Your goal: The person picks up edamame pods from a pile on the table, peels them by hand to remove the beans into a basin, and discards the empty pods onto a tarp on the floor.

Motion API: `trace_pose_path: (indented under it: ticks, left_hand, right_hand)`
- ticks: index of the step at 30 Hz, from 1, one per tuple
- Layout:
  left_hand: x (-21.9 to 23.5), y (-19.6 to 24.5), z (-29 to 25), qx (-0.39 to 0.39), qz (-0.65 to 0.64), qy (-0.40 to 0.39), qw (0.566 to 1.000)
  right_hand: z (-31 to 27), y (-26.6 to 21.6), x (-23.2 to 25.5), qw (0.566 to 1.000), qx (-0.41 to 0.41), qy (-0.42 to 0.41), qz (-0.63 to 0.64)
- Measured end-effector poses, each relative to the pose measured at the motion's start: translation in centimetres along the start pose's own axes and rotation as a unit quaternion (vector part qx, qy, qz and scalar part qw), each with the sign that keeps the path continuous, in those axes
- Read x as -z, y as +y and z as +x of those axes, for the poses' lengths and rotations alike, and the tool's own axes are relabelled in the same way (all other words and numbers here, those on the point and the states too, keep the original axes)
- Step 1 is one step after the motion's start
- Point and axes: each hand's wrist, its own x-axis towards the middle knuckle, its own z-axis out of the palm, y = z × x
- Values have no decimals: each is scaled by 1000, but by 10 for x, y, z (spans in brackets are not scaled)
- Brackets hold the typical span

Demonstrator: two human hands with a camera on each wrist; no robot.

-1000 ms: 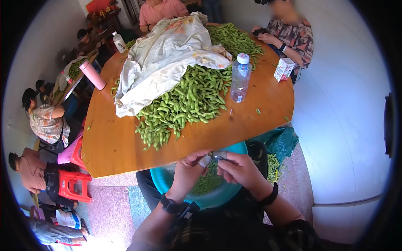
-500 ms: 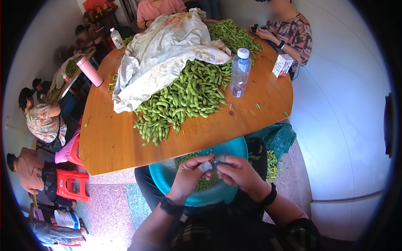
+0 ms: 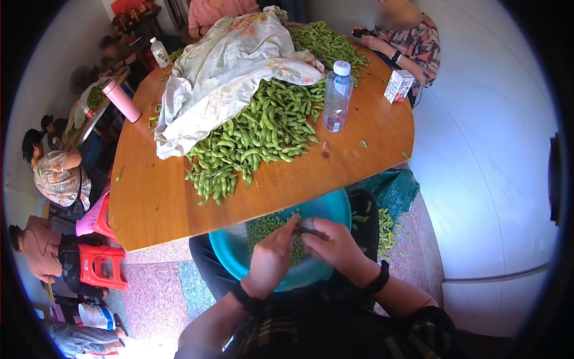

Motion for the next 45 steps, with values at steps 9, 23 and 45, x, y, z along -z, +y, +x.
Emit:
trace_pose_path:
  ticks: [9, 23, 45]
  left_hand:
    - [-7, 1, -7, 35, -5, 3, 999]
    - [-10, -18, -12, 205, -365, -77, 905]
    - [-5, -8, -2, 127, -95, 42, 986]
  right_hand:
    - [1, 0, -3, 993, -69, -36, 92]
    - [13, 16, 1, 997, -70, -38, 17]
    - [7, 18, -19, 997, 50, 35, -37]
